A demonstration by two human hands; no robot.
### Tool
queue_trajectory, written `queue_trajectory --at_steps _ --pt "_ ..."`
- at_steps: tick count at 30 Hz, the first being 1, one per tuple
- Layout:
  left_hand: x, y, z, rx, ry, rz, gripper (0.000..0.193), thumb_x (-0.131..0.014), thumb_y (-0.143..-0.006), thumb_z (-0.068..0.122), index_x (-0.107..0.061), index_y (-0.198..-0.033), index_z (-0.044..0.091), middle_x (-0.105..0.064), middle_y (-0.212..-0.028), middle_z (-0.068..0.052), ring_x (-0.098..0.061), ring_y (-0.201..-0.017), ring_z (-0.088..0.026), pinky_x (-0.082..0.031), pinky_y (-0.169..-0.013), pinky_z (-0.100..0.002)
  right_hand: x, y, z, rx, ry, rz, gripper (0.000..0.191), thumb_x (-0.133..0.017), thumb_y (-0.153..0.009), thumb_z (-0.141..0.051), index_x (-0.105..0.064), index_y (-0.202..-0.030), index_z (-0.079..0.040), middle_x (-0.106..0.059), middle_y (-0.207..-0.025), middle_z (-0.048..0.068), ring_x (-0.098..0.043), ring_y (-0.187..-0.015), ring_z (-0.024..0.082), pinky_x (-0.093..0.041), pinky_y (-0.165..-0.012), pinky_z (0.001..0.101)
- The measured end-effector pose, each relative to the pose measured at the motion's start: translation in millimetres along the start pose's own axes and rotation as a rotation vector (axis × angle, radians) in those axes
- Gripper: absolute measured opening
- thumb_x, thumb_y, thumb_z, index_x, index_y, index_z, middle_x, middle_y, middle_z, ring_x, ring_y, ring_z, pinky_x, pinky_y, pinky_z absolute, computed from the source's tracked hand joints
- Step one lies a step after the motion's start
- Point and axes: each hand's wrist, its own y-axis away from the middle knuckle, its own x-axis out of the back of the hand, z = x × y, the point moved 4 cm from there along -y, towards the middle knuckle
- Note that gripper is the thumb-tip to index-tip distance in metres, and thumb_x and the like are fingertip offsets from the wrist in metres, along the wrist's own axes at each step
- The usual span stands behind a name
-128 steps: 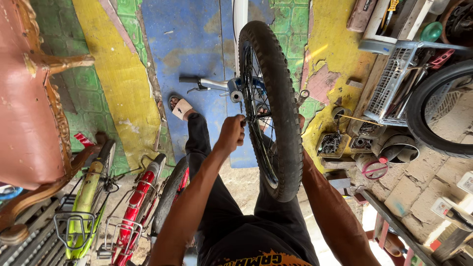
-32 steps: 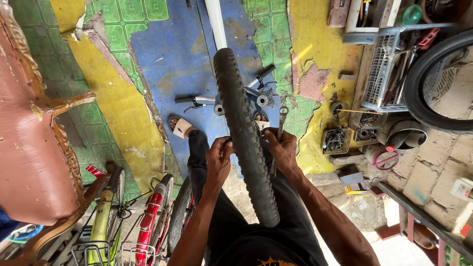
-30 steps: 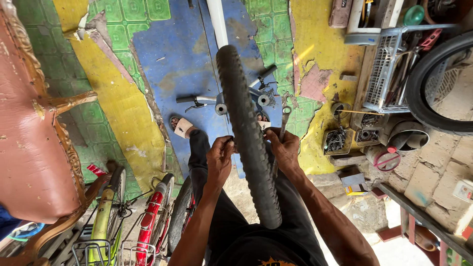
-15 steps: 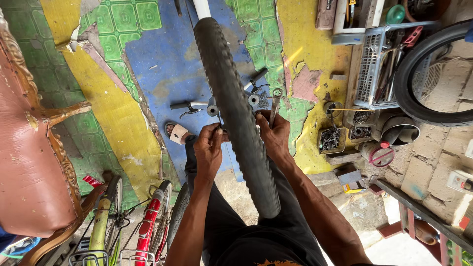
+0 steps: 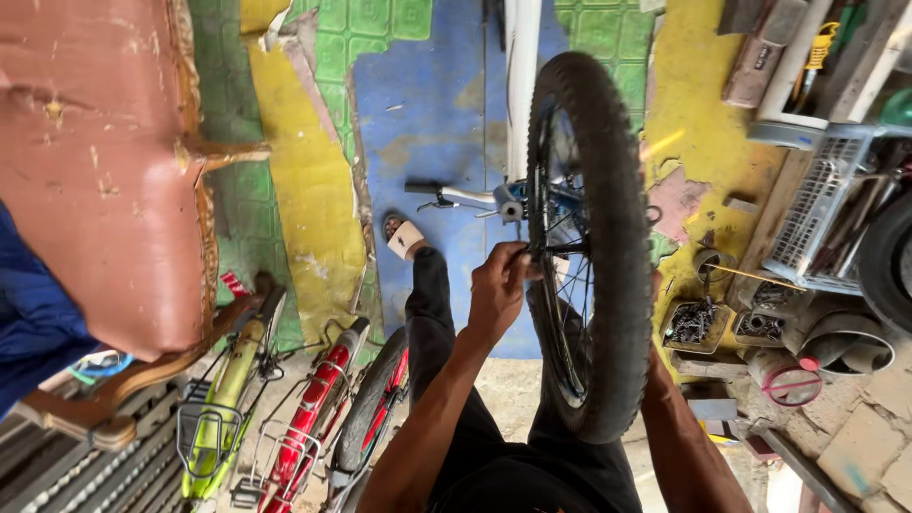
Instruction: The person installs a bicycle wheel onto the front fork of a white bicycle frame. They align the axle, insert the wheel, and use a wrench to tighten the axle nuts on both sides. The person then spins the wheel to check its movement.
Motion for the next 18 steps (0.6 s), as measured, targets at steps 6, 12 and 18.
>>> queue_trajectory --at_steps 6,12,18 --pt "2.5 -19.1 -4.2 0.001 0.081 -0.009 0.021 -0.059 -0.106 0.010 -0.059 -0.122 -0.003 -0.075 -0.091 -0.011 -0.077 -0.083 -0.017 -0.061 -0.072 -0.030 -12.0 -6.0 -0.8 -0.065 0.067 -0.025 0.024 -0.077 -0.094 -0.014 -0.063 -0.109 -0.003 -0.068 -0.090 -0.003 -0.061 -0.074 0.005 -0.050 -0.061 0.0226" --pt "5.1 -20.1 -7.4 -0.015 0.113 -0.005 0.021 -0.057 -0.107 0.009 -0.059 -0.123 -0.004 -0.074 -0.092 -0.011 -0.075 -0.082 -0.015 -0.062 -0.075 -0.030 -23.6 -12.6 -20.9 -0.083 0.090 -0.033 0.019 -0.076 -0.094 -0.014 -0.066 -0.104 -0.003 -0.068 -0.084 -0.004 -0.059 -0.068 0.004 -0.048 -0.057 0.0221" --pt "7.8 -24.0 -25.1 -0.023 0.111 0.020 0.022 -0.057 -0.107 0.008 -0.060 -0.125 -0.003 -0.069 -0.091 -0.005 -0.075 -0.084 -0.014 -0.065 -0.076 -0.031 -31.2 -22.3 -28.5 -0.128 0.108 -0.021 0.015 -0.075 -0.094 -0.015 -0.069 -0.099 -0.003 -0.068 -0.079 -0.004 -0.058 -0.062 0.004 -0.046 -0.052 0.0217"
